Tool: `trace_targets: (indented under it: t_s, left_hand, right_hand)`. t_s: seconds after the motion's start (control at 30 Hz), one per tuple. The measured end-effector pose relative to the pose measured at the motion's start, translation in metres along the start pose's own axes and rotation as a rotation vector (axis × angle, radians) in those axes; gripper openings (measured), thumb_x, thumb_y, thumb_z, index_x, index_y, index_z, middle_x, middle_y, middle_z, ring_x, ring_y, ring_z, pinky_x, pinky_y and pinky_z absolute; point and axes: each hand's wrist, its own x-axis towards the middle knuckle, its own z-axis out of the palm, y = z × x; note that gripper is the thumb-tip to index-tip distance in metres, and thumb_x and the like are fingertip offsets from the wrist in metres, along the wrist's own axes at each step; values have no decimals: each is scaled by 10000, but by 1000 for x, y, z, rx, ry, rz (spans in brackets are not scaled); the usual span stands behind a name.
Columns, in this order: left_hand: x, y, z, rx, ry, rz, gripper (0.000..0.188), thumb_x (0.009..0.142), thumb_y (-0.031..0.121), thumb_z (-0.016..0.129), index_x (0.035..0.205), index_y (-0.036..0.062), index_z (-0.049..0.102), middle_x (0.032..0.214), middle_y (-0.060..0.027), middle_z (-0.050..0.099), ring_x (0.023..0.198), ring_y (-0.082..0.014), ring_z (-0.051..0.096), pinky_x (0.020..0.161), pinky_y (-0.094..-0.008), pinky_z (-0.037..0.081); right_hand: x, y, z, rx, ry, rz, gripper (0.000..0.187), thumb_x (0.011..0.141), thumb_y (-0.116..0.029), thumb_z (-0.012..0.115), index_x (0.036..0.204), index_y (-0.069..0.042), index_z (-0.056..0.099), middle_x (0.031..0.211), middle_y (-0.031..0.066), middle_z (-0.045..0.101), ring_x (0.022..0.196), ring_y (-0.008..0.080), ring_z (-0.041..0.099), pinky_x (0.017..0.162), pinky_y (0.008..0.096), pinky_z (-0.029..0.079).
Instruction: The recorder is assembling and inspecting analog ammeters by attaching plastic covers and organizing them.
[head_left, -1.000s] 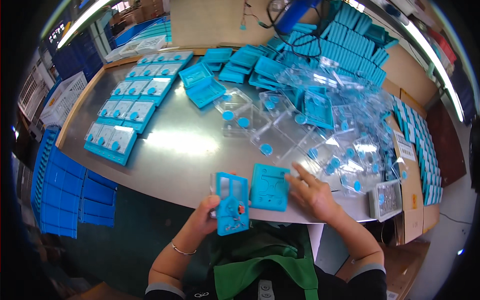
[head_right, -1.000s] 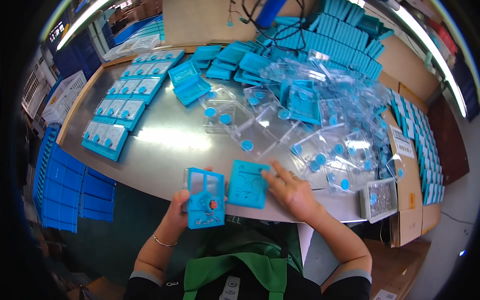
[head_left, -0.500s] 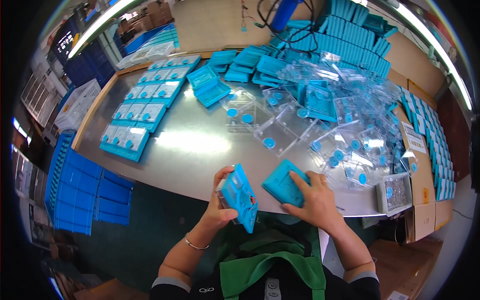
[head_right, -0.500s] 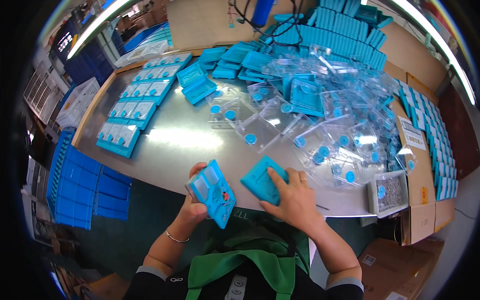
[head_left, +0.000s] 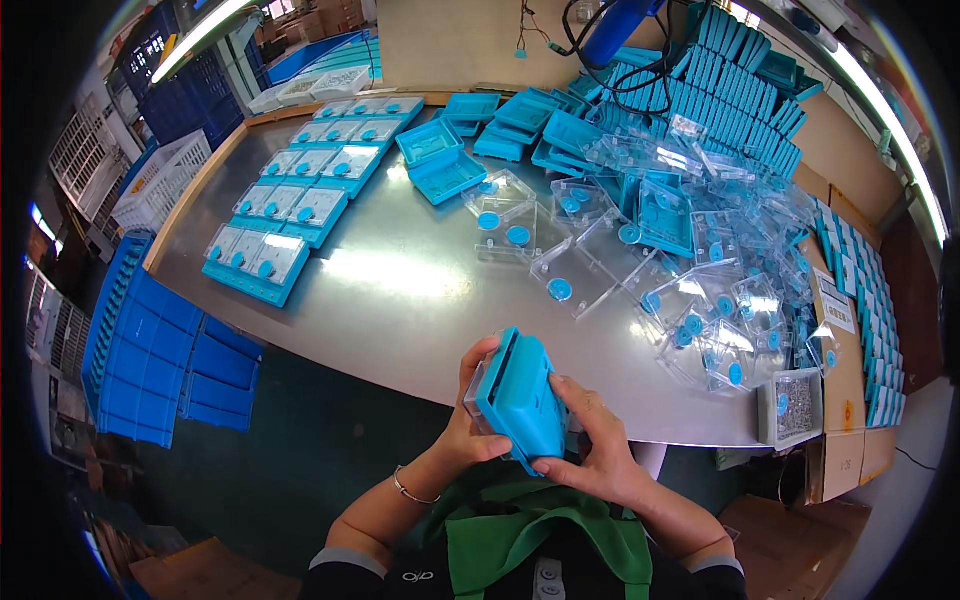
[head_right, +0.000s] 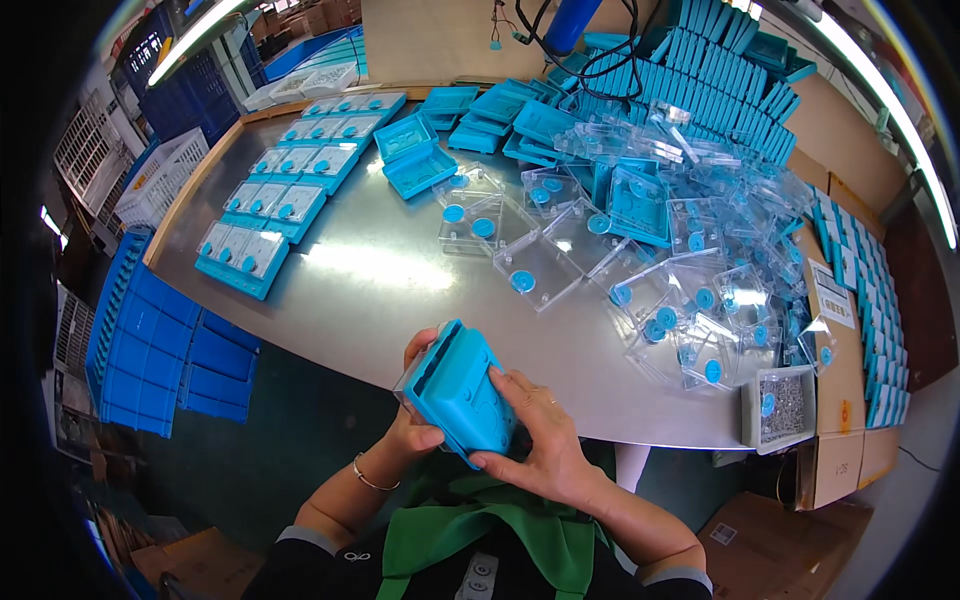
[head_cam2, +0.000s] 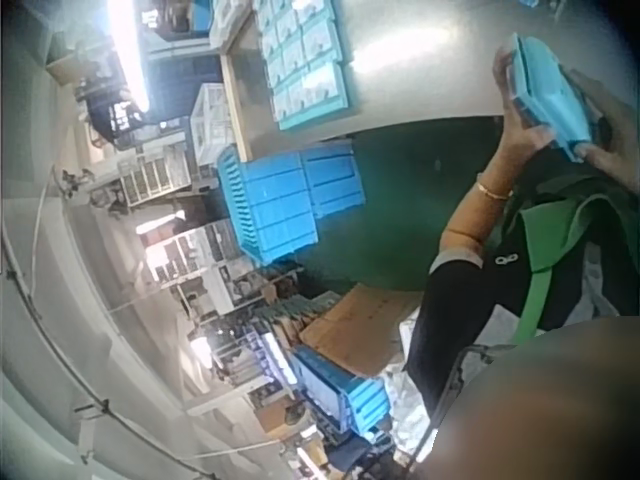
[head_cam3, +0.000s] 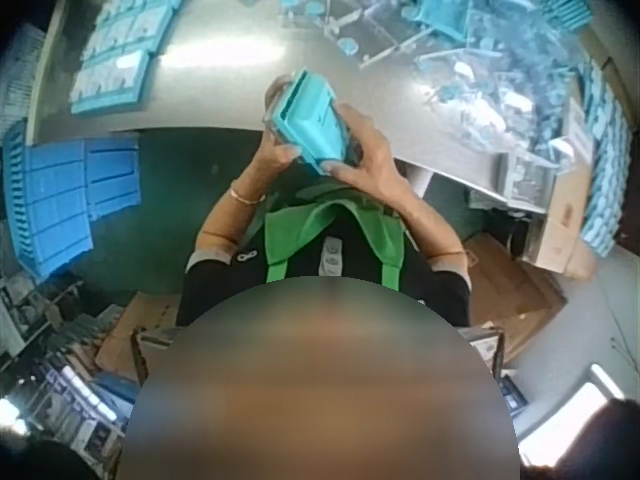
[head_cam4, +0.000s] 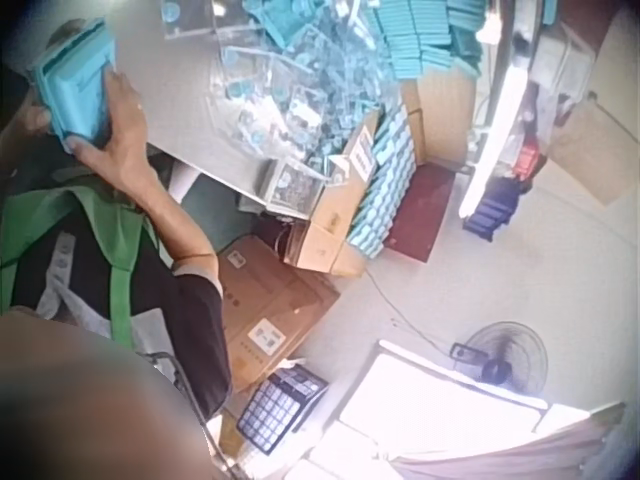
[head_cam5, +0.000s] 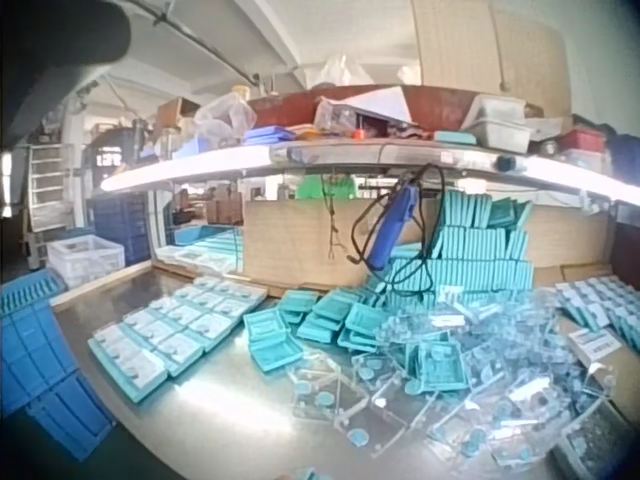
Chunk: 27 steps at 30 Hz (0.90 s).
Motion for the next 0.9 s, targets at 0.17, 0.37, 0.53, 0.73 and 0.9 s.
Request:
trace_targets:
  t_s: [0.17, 0.37, 0.53, 0.73, 0.9]
  left_hand:
    - [-10, -8, -2, 70, -4, 13, 1046, 600, 272, 787, 1416, 183, 138, 1393, -116, 263, 1290, -271, 308, 1046, -438, 314]
    - [6, 13, 6, 140, 8, 51, 1150, 613, 231, 809, 1463, 182, 38, 1427, -126, 223, 1313, -278, 283, 1041, -442, 319]
    - [41, 61, -29, 1460, 94, 230, 940, 572, 127, 746, 1409, 51, 325, 1418, -199, 248, 1318, -333, 287, 1068, -407, 284]
    - [70, 83, -164, 2076, 301, 30, 863, 567, 63, 710, 1352, 76, 352, 1425, -148, 335, 1321, -357, 297, 1087, -471, 240]
    - [105, 86, -175, 2155, 399, -242, 832, 625, 96, 695, 1370, 60, 326, 1454, -153, 299, 1354, -366, 248, 1093, -488, 211]
  right_hand:
    - [2, -3, 7, 32, 10, -22, 851, 686, -321, 780, 1355, 13, 375, 1283, 276, 461, 1129, 428, 494, 956, 456, 397]
    - [18, 3, 27, -15, 100, -57, 765, 737, -277, 742, 1346, 13, 382, 1294, 281, 449, 1143, 427, 485, 961, 463, 397]
    - [19, 4, -21, -152, 79, -42, 545, 792, -204, 688, 1261, -15, 487, 1238, 247, 509, 1076, 375, 548, 885, 413, 461]
    - [-54, 2, -132, -321, 282, 252, 351, 792, -125, 678, 1115, -20, 594, 857, 143, 626, 653, 231, 629, 576, 320, 500]
    - [-118, 45, -243, -842, 607, 463, 274, 778, -159, 678, 1028, -48, 653, 911, 161, 646, 726, 299, 638, 671, 370, 509]
